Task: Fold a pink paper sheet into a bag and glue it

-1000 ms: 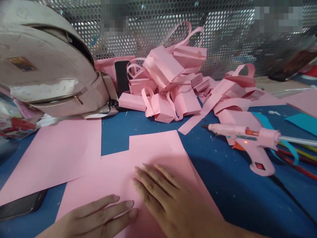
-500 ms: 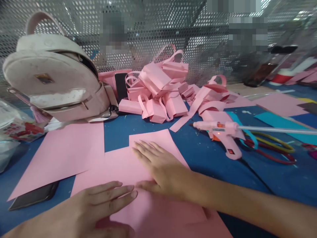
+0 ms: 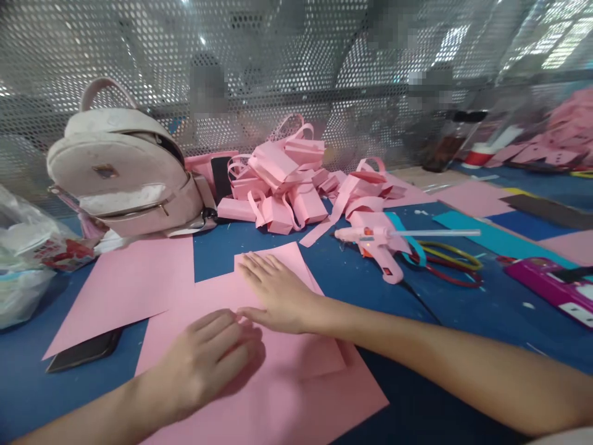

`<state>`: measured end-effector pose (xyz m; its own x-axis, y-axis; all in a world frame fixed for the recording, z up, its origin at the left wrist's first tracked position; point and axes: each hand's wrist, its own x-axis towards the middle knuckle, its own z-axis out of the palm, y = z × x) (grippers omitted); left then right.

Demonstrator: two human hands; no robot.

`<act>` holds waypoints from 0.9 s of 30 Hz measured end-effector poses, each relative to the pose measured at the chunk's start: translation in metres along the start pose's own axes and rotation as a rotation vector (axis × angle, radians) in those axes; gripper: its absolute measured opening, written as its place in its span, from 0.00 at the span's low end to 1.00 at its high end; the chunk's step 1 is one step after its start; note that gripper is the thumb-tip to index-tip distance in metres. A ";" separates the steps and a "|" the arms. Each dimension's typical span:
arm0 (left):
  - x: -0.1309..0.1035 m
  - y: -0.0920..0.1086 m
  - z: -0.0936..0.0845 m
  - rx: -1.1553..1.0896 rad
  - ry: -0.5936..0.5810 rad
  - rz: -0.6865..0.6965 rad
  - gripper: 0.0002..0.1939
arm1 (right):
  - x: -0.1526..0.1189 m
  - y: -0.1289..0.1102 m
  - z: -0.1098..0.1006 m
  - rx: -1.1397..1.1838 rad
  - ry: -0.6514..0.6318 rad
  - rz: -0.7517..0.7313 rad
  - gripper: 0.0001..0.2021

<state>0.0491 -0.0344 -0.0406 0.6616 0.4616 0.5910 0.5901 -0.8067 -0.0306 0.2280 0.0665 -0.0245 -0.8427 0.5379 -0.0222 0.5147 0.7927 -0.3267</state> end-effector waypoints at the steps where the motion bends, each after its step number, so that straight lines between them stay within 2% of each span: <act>1: 0.004 -0.001 -0.003 -0.026 -0.050 -0.011 0.07 | 0.000 0.001 0.001 0.010 0.011 -0.007 0.41; 4: 0.011 -0.003 -0.010 -0.122 -0.206 -0.028 0.11 | -0.001 0.005 0.004 0.095 0.042 -0.028 0.36; 9: 0.007 -0.012 -0.012 -0.247 -0.340 -0.048 0.27 | -0.002 0.012 0.005 0.221 0.064 -0.007 0.31; 13: 0.006 -0.018 -0.014 -0.208 -0.447 -0.057 0.31 | -0.004 0.015 0.002 0.322 0.106 0.054 0.30; 17: 0.009 -0.020 -0.017 -0.189 -0.444 -0.042 0.28 | -0.009 0.017 -0.006 0.418 0.092 0.038 0.32; 21: 0.009 -0.019 -0.017 -0.200 -0.444 -0.051 0.25 | -0.020 0.018 -0.016 0.512 0.024 -0.057 0.35; 24: 0.008 -0.020 -0.016 -0.203 -0.452 -0.053 0.25 | -0.033 0.019 -0.021 0.676 -0.035 -0.122 0.36; 27: 0.007 -0.020 -0.017 -0.202 -0.460 -0.053 0.25 | -0.051 0.017 -0.025 0.768 -0.071 -0.111 0.37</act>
<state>0.0341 -0.0214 -0.0221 0.7956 0.5816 0.1697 0.5568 -0.8123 0.1735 0.2841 0.0597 -0.0059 -0.9042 0.4272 -0.0032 0.1951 0.4062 -0.8927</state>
